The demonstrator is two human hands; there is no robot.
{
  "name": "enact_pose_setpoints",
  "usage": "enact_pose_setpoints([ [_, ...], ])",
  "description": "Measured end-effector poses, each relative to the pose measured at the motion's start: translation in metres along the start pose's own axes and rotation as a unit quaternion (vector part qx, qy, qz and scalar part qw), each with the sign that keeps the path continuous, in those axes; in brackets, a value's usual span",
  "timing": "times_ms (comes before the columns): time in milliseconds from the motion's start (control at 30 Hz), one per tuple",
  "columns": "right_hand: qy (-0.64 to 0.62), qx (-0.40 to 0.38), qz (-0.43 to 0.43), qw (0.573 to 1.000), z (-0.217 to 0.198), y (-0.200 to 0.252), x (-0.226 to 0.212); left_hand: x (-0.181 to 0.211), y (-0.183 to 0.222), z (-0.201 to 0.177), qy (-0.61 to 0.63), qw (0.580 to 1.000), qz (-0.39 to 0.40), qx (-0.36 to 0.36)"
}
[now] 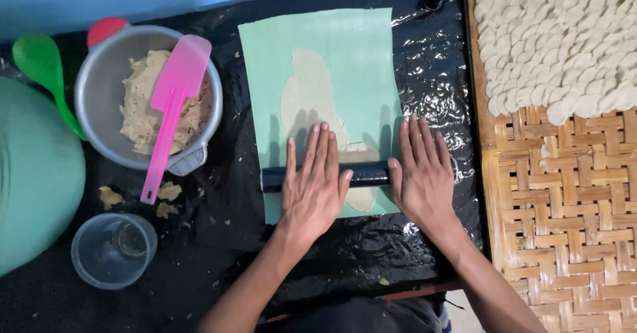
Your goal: The recorder is spreading dough onto a flat surface with a spatula and flattening it using a rolling pin-like tool to create thin snack shapes.
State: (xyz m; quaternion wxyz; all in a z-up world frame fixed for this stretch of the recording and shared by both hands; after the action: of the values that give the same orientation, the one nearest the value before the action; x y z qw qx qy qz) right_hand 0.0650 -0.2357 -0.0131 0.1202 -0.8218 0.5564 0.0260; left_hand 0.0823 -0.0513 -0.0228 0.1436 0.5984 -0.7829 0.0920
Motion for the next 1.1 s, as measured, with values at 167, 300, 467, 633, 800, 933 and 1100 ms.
enact_pose_setpoints([
  [167, -0.003, 0.010, 0.001, 1.000, -0.002, 0.032, -0.015, 0.008, 0.031, -0.009, 0.057, 0.998, 0.013, 0.016],
  [300, -0.002, -0.006, 0.006, 1.000, 0.006, 0.068, -0.026, 0.008, 0.066, -0.007, -0.038, 0.998, 0.036, 0.027],
  [467, -0.024, 0.029, 0.004, 0.999, -0.013, 0.083, -0.037, 0.004, 0.078, -0.022, 0.065, 0.995, 0.069, 0.035],
  [633, -0.096, 0.067, 0.011, 0.993, -0.042, 0.067, -0.038, 0.012, 0.070, -0.045, 0.084, 0.991, 0.093, 0.039],
  [800, -0.088, 0.046, 0.005, 0.995, -0.031, 0.056, -0.031, -0.001, 0.068, -0.013, 0.080, 0.995, 0.054, 0.033],
  [933, -0.036, 0.013, -0.018, 0.999, -0.017, 0.043, -0.028, 0.004, 0.054, -0.017, 0.070, 0.996, 0.038, 0.035],
  [1100, -0.024, -0.010, -0.008, 1.000, -0.008, 0.013, -0.010, 0.001, 0.020, -0.009, 0.047, 0.999, 0.009, 0.010],
])
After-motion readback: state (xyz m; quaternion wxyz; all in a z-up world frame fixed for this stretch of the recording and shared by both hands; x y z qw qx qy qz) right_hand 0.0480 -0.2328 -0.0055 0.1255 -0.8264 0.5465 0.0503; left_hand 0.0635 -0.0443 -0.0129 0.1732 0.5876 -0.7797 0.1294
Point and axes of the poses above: each hand's wrist, its own y-axis away from the middle knuckle, its own z-axis out of the palm, x = y × z, the point moved 5 cm from there along -y, towards the middle knuckle, and after that the axes turned 13 degrees about -z, right-handed, at the moved point
